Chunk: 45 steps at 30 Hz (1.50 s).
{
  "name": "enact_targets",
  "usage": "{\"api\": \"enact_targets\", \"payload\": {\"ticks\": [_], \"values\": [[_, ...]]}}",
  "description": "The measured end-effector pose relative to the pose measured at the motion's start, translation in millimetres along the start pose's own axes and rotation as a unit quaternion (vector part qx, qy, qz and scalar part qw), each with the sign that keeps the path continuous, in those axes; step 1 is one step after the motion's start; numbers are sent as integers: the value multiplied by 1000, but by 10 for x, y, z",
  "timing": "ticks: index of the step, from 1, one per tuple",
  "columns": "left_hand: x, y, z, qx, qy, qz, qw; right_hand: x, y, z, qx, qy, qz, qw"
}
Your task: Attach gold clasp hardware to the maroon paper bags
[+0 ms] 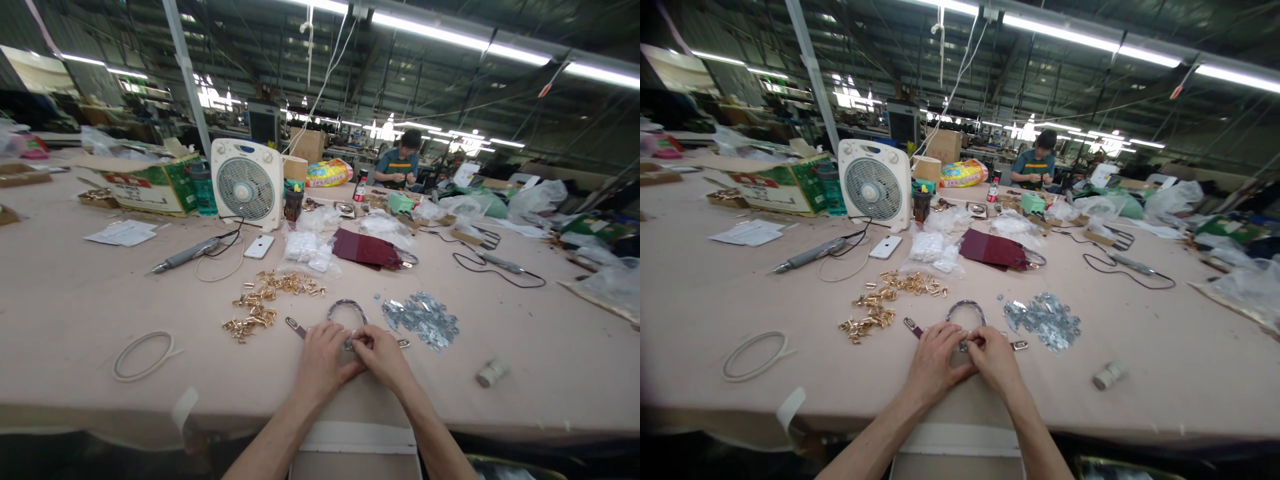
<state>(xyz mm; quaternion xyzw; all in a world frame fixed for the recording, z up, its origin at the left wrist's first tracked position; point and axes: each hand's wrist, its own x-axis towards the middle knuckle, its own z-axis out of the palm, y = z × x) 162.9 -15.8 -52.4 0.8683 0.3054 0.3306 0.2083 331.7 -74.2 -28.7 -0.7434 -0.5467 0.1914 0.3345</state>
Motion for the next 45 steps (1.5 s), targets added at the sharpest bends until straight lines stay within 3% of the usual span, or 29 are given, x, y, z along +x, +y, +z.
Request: {"api": "enact_targets", "payload": {"ticks": [8, 13, 15, 17, 20, 22, 24, 28, 31, 34, 41, 45], "values": [[25, 40, 24, 29, -12, 8, 999, -121, -49, 41, -51, 69, -45, 995], [49, -18, 140, 63, -9, 36, 997, -338, 17, -51, 58, 99, -137, 984], [66, -71, 195, 70, -8, 44, 997, -376, 137, -147, 119, 138, -149, 972], [78, -108, 231, 77, -12, 44, 996, -376, 329, -283, 165, 219, -109, 956], [83, -122, 239, 83, -18, 32, 996, -314, 714, -520, 204, 347, 13, 915], [81, -114, 227, 84, -22, 23, 996, -235, 975, -652, 204, 397, 82, 891], [78, -102, 213, 82, -27, 14, 996, -125, 1178, -735, 189, 414, 105, 884], [72, -73, 192, 73, -38, 3, 997, 211, 1317, -752, 102, 359, 37, 927], [70, -48, 176, 68, -39, -1, 997, 523, 1249, -706, 33, 277, -13, 960], [77, -32, 156, 63, -40, 2, 997, 789, 1151, -664, 4, 230, -31, 973], [82, 1, 107, 53, -33, 2, 998, 1020, 1049, -561, -83, 194, 18, 977], [68, 47, 87, 55, -31, -2, 998, 1068, 1080, -497, -74, 197, 64, 975]]}}
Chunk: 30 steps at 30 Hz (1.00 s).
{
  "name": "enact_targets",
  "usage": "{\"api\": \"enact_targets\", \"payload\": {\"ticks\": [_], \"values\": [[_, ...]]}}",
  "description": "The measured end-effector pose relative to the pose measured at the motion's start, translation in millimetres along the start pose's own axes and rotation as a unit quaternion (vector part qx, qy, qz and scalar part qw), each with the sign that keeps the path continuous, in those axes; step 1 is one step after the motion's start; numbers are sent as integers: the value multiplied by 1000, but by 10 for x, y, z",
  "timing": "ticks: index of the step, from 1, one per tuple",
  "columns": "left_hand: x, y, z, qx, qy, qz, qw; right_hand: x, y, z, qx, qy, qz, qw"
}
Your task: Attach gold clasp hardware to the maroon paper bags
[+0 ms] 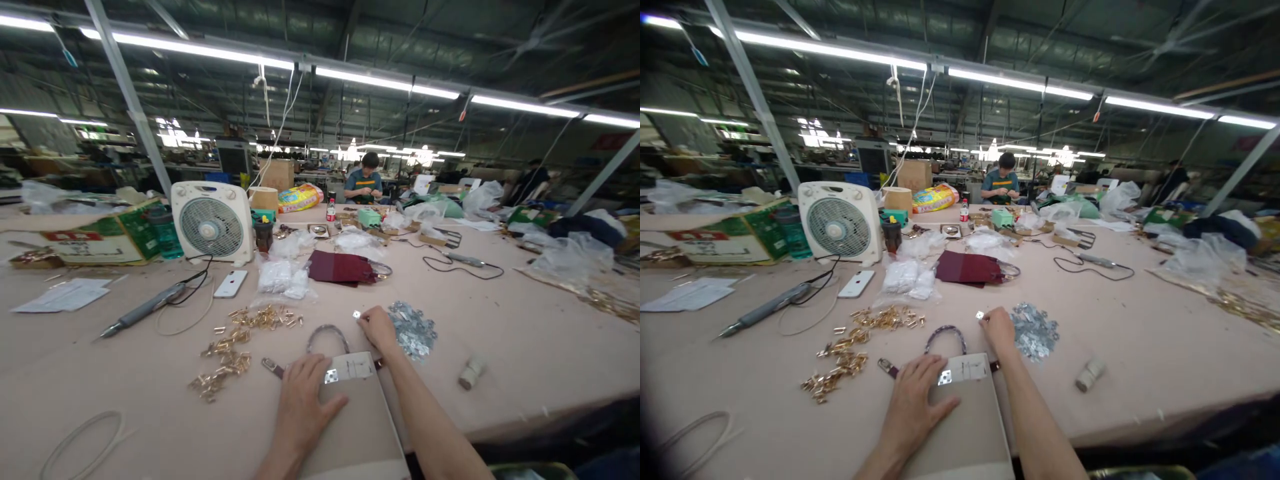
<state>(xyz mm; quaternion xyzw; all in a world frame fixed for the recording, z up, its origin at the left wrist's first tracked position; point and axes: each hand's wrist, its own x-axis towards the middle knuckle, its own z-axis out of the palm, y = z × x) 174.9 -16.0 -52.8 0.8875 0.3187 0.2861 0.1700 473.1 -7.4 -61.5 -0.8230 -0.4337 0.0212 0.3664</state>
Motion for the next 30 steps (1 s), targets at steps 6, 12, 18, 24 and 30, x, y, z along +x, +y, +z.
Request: {"api": "enact_targets", "payload": {"ticks": [6, 12, 18, 24, 30], "values": [[12, 12, 46, 11, -8, 11, 1000, 23, 61, 102, 85, 21, 41, 995], [22, -14, 85, 18, -8, 24, 1000, -399, 93, -126, 215, 45, 56, 974], [-17, 62, 25, 33, -8, 63, 997, -1177, 104, -375, 427, 0, 83, 900], [146, 381, 78, 12, -85, 96, 992, -1468, 11, -346, 421, -19, 80, 904], [439, 589, 267, 32, -113, 27, 993, -1476, 17, -341, 388, -8, 76, 918]]}}
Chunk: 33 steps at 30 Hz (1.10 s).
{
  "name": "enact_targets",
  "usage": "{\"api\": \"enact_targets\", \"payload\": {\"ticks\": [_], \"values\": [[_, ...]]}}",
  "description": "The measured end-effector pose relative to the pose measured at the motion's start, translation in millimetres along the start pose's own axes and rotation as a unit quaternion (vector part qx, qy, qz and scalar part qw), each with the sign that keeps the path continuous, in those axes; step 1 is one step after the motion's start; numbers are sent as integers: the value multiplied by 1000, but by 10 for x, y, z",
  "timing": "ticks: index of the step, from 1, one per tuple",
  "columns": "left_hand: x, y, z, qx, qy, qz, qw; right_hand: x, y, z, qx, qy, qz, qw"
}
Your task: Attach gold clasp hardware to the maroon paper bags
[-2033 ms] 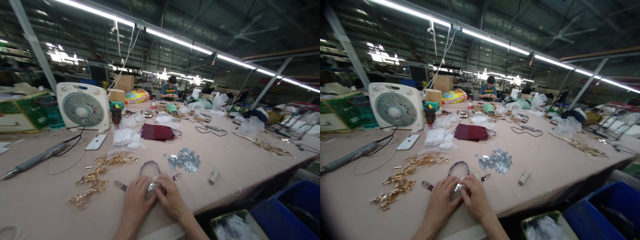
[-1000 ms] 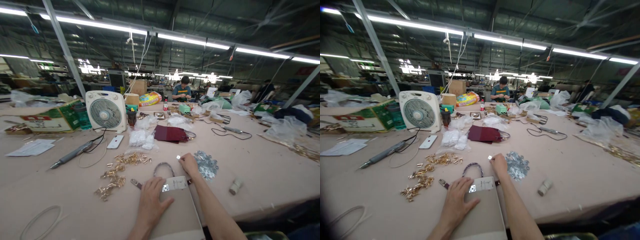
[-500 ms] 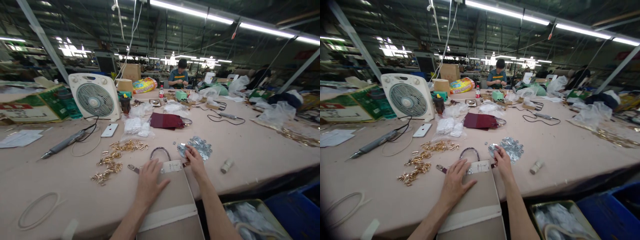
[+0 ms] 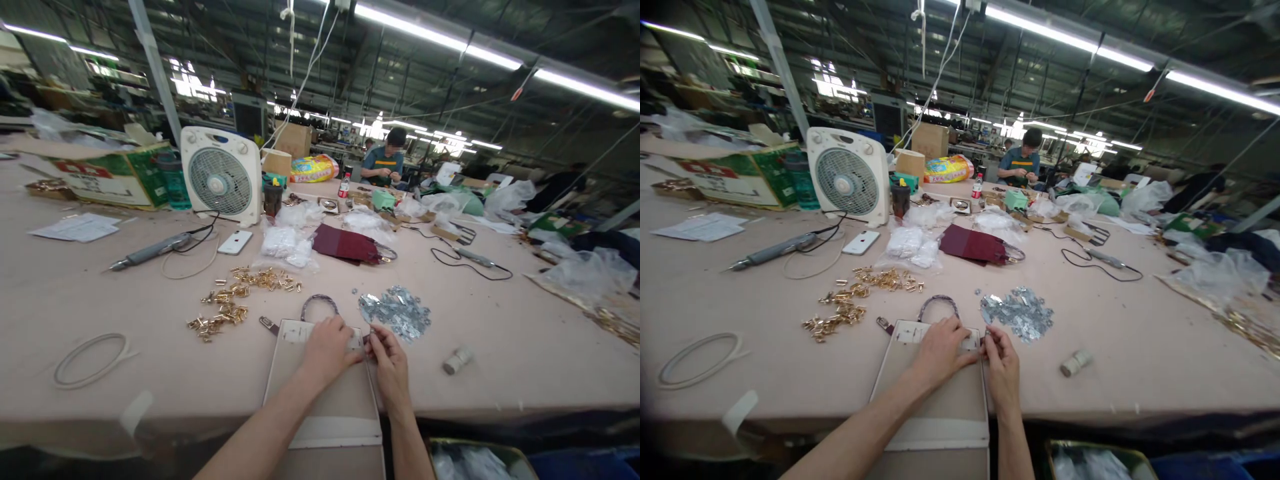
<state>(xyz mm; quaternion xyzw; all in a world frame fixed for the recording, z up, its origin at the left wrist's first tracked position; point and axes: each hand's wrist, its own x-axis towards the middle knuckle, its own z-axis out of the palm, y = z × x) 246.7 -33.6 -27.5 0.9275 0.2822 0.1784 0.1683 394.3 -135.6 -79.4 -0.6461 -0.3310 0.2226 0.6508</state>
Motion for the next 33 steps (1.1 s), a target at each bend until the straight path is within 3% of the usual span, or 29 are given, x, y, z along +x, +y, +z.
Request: {"api": "enact_targets", "payload": {"ticks": [5, 21, 27, 33], "values": [[58, -55, 37, -36, 2, -10, 999, 7, 21, -44, 17, 12, 2, 1000], [36, -44, 80, 52, -3, 92, 994, 41, 51, 17, -11, -17, -3, 1000], [34, -33, 81, 49, 1, 73, 996, 42, 90, 24, -5, -23, 0, 1000], [10, -83, 122, -7, 19, 29, 999, 31, 34, -21, -30, 14, -3, 999]]}}
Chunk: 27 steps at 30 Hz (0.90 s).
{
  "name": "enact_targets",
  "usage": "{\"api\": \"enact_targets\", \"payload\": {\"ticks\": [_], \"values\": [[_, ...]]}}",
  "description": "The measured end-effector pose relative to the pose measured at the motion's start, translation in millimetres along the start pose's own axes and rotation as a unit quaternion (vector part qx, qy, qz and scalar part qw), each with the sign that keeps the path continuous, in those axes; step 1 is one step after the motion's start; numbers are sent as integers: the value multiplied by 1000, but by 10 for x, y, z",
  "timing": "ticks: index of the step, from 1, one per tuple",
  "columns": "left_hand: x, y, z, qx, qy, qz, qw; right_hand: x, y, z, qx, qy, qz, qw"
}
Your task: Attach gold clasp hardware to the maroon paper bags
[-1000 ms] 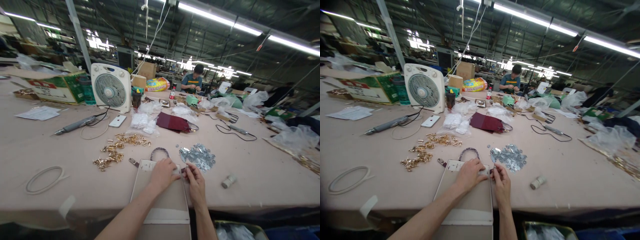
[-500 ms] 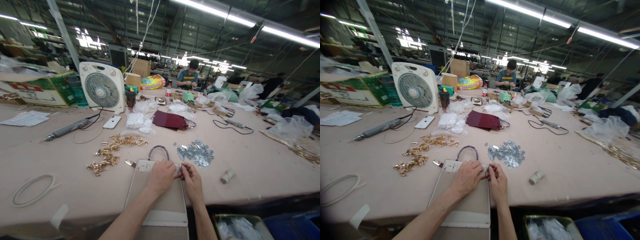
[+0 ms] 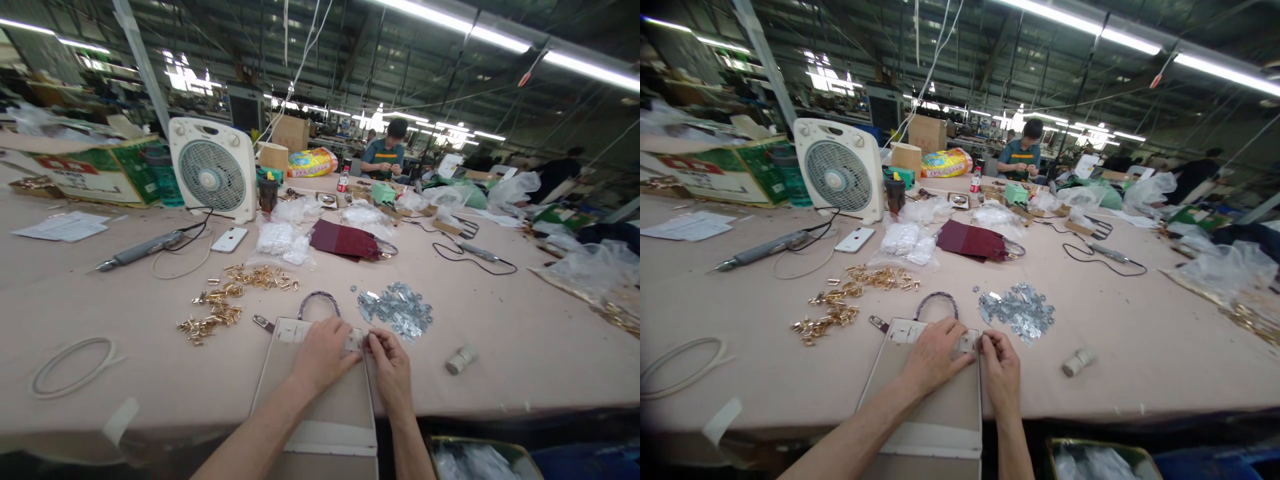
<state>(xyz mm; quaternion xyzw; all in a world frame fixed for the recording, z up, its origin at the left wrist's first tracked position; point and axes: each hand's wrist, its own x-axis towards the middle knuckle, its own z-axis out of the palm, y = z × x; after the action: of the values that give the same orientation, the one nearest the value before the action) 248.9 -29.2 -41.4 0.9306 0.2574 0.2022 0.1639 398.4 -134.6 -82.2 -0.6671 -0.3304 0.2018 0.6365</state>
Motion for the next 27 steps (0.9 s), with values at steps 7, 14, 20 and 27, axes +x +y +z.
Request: {"api": "enact_targets", "payload": {"ticks": [7, 14, 20, 27], "values": [[18, -37, 56, -28, 7, -16, 999, 3, -58, -33, -30, -71, -27, 997], [27, -37, 74, -34, 12, -23, 999, 14, -17, 27, -83, -88, -34, 992], [22, -19, 52, -30, 5, -27, 999, 44, 22, 62, -135, -78, -82, 984], [30, -22, 38, -26, -8, -31, 999, 94, 8, 96, -144, -78, -95, 982]]}}
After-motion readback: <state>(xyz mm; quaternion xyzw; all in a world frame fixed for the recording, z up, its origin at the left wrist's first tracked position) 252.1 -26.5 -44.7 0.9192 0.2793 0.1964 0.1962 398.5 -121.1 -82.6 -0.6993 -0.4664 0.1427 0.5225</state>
